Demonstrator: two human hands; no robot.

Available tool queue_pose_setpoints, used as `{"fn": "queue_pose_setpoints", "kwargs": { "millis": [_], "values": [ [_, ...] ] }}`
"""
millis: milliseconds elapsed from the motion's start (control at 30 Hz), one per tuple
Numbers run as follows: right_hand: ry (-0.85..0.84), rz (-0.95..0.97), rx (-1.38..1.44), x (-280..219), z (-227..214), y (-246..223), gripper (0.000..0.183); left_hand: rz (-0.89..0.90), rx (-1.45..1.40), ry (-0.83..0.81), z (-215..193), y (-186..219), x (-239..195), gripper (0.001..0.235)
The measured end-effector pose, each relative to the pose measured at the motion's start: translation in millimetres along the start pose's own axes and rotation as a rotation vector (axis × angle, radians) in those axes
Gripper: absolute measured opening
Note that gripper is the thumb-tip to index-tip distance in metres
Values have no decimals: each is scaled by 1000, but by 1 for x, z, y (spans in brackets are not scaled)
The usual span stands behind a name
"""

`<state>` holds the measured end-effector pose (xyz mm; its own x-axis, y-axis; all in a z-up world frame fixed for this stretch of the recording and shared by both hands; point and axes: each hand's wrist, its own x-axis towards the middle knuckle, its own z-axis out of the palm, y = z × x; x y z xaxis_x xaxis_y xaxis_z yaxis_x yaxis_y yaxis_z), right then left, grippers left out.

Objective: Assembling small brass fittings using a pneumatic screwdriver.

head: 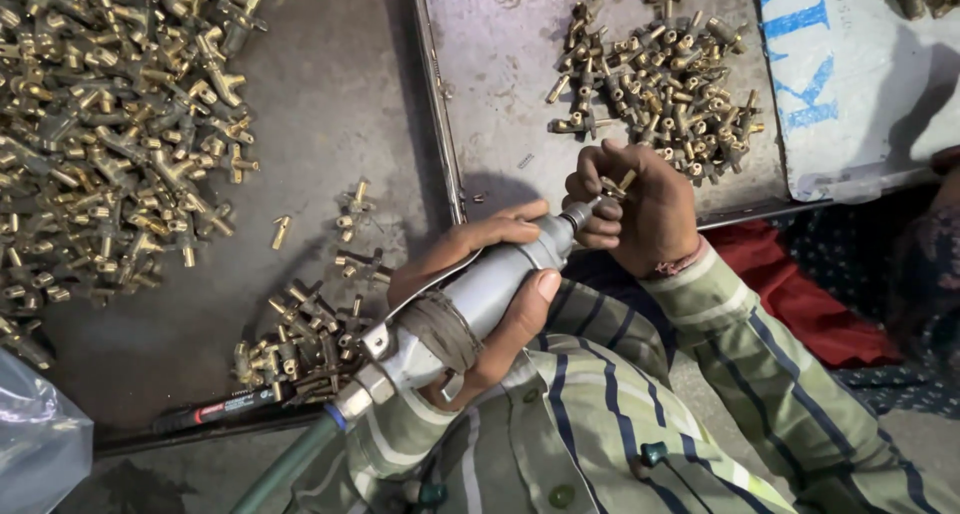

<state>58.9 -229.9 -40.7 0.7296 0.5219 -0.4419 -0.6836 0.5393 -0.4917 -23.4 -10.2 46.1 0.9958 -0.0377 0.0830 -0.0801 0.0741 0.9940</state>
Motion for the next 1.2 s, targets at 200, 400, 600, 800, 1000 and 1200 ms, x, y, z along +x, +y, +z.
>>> {"fn": "queue_pose_setpoints", "kwargs": {
  "millis": [200, 400, 600, 800, 1000, 1200],
  "values": [
    [-56, -7, 37, 0, -3, 4, 37, -162, -211, 3, 6, -4, -9, 31],
    [-78, -25, 24, -1, -1, 7, 39, -180, -467, 42, 16, -31, -20, 38],
    [-48, -78, -43, -2, 0, 11, 37, -222, -572, 100, 18, -40, -23, 39],
    [-27, -95, -65, -1, 3, 10, 35, -194, -532, 84, 14, -34, -20, 38],
    [-23, -129, -100, -3, 6, 8, 34, -224, -582, 79, 15, -37, -17, 38],
    [132, -32, -838, 4, 4, -23, 46, -273, -510, 91, 12, -31, -12, 35]
  ]
}}
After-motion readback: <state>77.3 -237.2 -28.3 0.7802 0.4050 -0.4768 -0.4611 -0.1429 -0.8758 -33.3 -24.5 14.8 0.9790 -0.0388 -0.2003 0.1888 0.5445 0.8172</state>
